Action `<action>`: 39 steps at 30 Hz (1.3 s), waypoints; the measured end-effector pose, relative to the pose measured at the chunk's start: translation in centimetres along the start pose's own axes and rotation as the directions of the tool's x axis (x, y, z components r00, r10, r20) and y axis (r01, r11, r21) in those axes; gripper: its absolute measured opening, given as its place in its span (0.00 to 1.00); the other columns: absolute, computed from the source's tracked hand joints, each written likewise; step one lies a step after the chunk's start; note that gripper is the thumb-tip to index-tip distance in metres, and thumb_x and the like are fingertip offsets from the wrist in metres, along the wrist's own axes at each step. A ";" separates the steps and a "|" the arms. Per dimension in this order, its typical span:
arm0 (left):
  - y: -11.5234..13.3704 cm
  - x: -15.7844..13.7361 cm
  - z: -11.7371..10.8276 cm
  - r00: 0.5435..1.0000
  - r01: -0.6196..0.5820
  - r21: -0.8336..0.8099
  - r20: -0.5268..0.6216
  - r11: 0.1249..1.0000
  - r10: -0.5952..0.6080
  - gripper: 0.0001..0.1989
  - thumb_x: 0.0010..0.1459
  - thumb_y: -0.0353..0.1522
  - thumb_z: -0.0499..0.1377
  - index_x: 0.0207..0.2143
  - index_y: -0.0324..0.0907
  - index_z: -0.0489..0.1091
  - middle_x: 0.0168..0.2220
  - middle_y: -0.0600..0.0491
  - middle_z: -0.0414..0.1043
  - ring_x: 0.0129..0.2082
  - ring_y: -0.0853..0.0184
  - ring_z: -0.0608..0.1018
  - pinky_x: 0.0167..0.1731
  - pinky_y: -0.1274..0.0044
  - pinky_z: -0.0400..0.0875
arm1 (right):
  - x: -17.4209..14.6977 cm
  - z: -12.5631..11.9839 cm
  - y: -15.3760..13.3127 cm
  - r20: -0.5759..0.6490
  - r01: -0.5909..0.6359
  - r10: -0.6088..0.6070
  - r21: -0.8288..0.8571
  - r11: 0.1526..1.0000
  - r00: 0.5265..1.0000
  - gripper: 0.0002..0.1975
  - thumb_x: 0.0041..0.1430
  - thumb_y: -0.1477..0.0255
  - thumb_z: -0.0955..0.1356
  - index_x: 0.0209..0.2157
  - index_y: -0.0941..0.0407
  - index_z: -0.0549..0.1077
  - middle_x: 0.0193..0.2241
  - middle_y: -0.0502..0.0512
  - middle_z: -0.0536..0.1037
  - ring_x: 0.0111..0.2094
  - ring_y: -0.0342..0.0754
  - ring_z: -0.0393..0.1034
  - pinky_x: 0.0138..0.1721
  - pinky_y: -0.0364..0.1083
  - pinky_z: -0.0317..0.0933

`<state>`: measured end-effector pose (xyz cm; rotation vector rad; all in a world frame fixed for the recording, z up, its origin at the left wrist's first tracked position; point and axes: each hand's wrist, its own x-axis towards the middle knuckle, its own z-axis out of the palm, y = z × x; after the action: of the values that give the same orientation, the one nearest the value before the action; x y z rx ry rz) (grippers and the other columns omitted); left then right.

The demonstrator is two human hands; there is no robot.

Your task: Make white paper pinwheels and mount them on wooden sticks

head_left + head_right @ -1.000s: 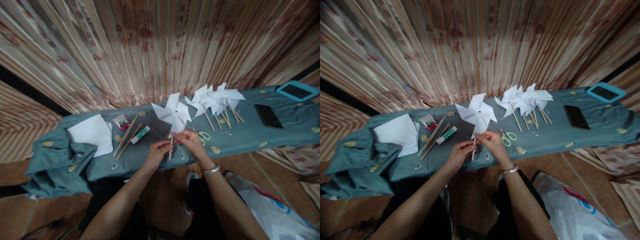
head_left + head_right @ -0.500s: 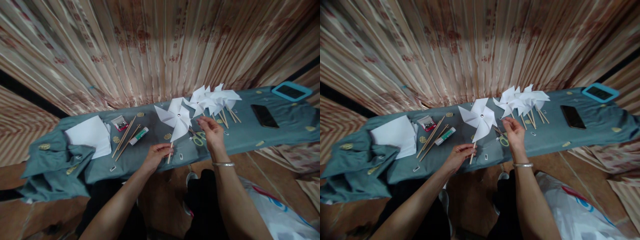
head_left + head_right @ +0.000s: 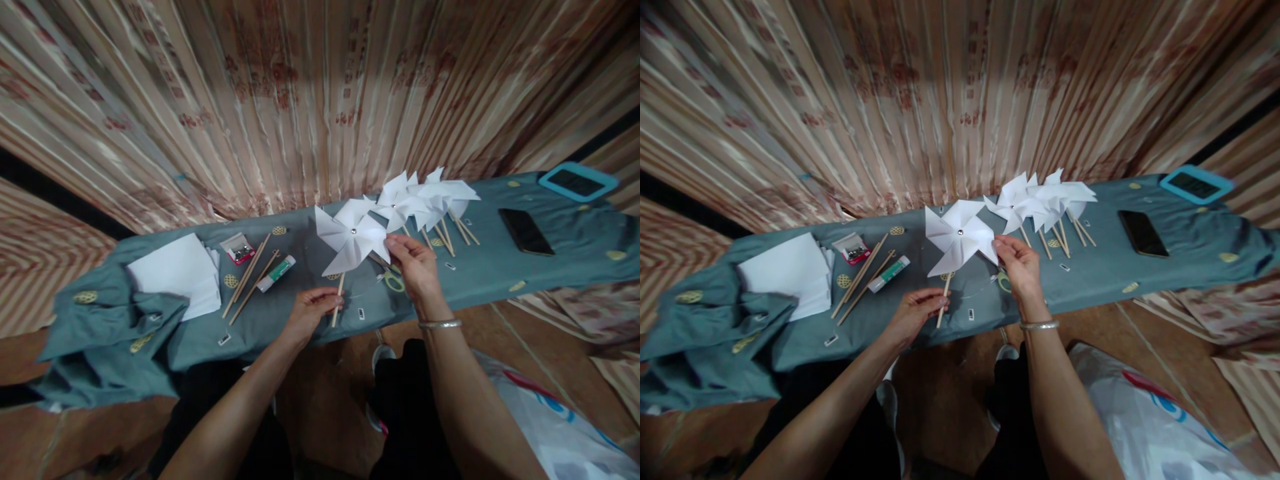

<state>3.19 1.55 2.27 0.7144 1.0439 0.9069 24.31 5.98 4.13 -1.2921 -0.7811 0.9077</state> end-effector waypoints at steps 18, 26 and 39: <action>0.1 0.1 -0.1 0.999 -0.028 -0.011 -0.041 1.000 0.028 0.17 0.31 0.37 0.75 0.27 0.40 0.80 0.25 0.52 0.78 0.24 0.70 0.76 0.31 0.77 0.71 | -2.3 1.6 -0.1 0.163 -0.037 0.036 0.002 0.999 0.986 0.21 0.40 0.52 0.77 0.16 0.54 0.71 0.15 0.47 0.70 0.19 0.40 0.61 0.22 0.42 0.58; 0.1 0.2 0.0 0.998 -0.052 -0.035 -0.048 0.998 0.050 0.15 0.32 0.35 0.74 0.27 0.42 0.80 0.24 0.54 0.78 0.25 0.71 0.75 0.32 0.79 0.70 | -3.2 2.0 -0.1 0.245 -0.044 0.046 -0.015 0.999 0.968 0.22 0.43 0.51 0.76 0.15 0.54 0.73 0.15 0.48 0.71 0.20 0.40 0.62 0.24 0.41 0.58; 0.0 0.2 0.1 0.997 -0.060 -0.026 -0.040 0.998 0.059 0.17 0.31 0.37 0.74 0.27 0.40 0.80 0.25 0.54 0.79 0.25 0.71 0.76 0.33 0.77 0.71 | -4.1 3.5 0.0 0.332 -0.093 0.099 -0.035 0.995 0.938 0.24 0.40 0.48 0.75 0.16 0.56 0.75 0.15 0.51 0.76 0.18 0.41 0.65 0.24 0.42 0.60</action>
<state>3.38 1.70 2.20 0.7106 1.0473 0.9883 19.44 3.90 4.63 -1.2155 -0.9972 1.2209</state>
